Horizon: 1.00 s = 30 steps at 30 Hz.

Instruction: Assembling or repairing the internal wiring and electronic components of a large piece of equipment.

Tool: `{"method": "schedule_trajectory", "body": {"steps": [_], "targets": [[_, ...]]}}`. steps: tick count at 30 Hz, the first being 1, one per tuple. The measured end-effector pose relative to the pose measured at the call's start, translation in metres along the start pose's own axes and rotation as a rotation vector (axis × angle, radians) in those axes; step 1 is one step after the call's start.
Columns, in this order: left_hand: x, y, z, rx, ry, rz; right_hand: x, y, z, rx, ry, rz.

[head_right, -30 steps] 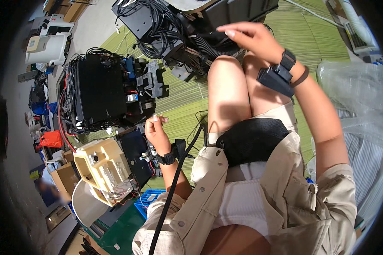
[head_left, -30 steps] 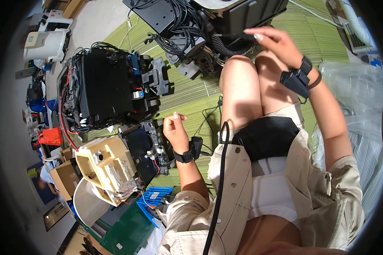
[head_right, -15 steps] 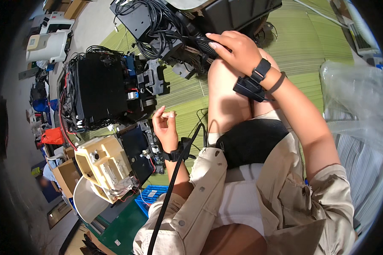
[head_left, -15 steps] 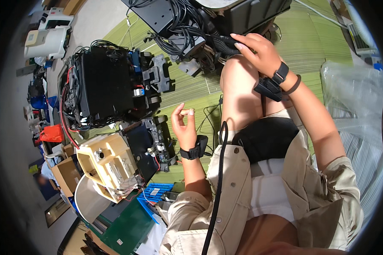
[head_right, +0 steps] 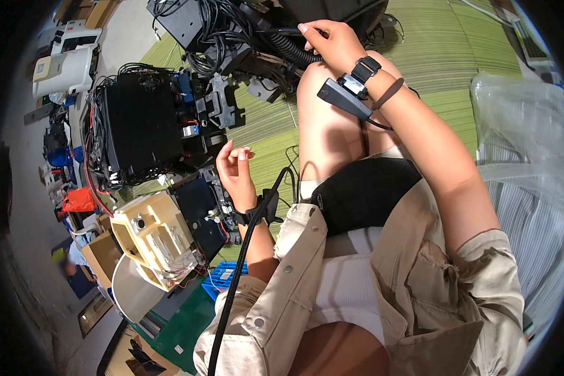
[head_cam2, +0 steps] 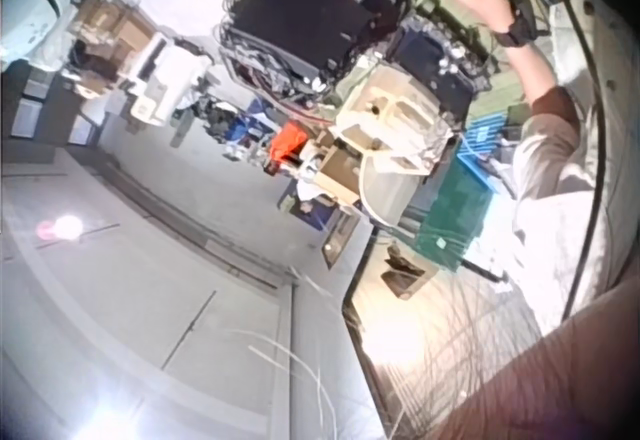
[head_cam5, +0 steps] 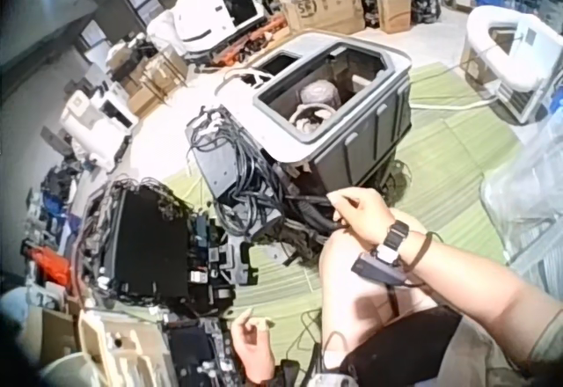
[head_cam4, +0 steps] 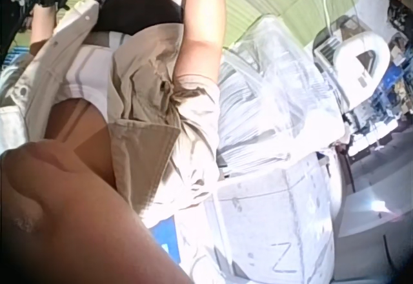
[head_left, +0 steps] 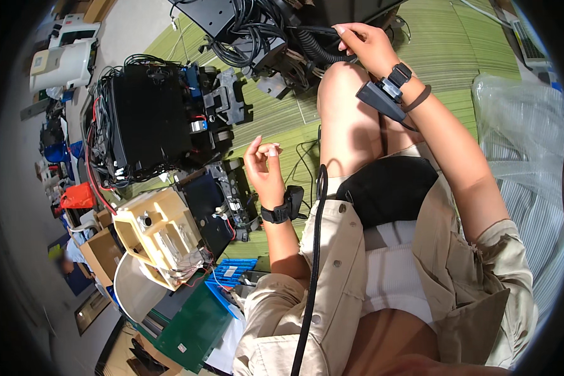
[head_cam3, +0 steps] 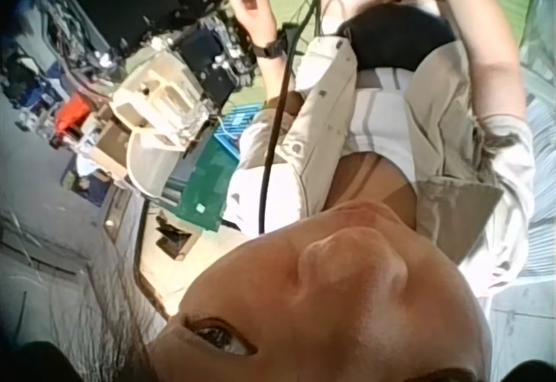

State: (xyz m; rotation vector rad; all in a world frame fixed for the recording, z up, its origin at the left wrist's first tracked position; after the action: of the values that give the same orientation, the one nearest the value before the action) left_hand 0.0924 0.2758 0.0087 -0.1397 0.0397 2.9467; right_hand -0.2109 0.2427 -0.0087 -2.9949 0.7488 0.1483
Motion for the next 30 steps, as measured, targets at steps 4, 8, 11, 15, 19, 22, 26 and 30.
{"method": "schedule_trajectory", "body": {"steps": [4,8,11,15,19,22,26,30], "targets": [[-0.001,-0.004,-0.001,-0.018,0.006,-0.004,0.002,-0.002,0.01,0.103,0.084,-0.003],[-0.006,-0.006,-0.004,-0.004,0.036,-0.004,0.007,-0.002,0.015,0.093,0.084,-0.022],[-0.009,-0.009,-0.004,0.0,0.039,0.015,0.007,-0.002,0.019,0.127,0.041,-0.01],[-0.014,-0.015,0.001,-0.045,0.029,0.036,0.007,-0.004,0.022,0.144,-0.021,-0.031],[-0.021,-0.019,0.001,-0.149,0.008,0.041,0.009,-0.002,0.025,0.175,-0.052,-0.033],[-0.025,-0.02,-0.001,-0.149,0.027,0.041,0.009,0.001,0.025,0.178,-0.032,-0.02],[-0.028,-0.018,-0.005,-0.039,0.002,0.07,0.009,0.004,0.025,0.148,-0.084,-0.053],[-0.03,-0.017,-0.01,-0.027,0.007,0.073,0.011,0.003,0.033,0.204,-0.125,-0.096]]}}
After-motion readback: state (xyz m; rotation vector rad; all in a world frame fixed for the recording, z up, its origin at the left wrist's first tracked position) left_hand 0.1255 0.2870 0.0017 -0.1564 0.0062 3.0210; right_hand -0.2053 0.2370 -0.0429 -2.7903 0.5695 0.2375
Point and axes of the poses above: each hand's wrist, its own y-axis towards the middle knuckle, its own x-axis out of the palm, z = x × y, the point moved 4 cm from there along y, towards the middle knuckle
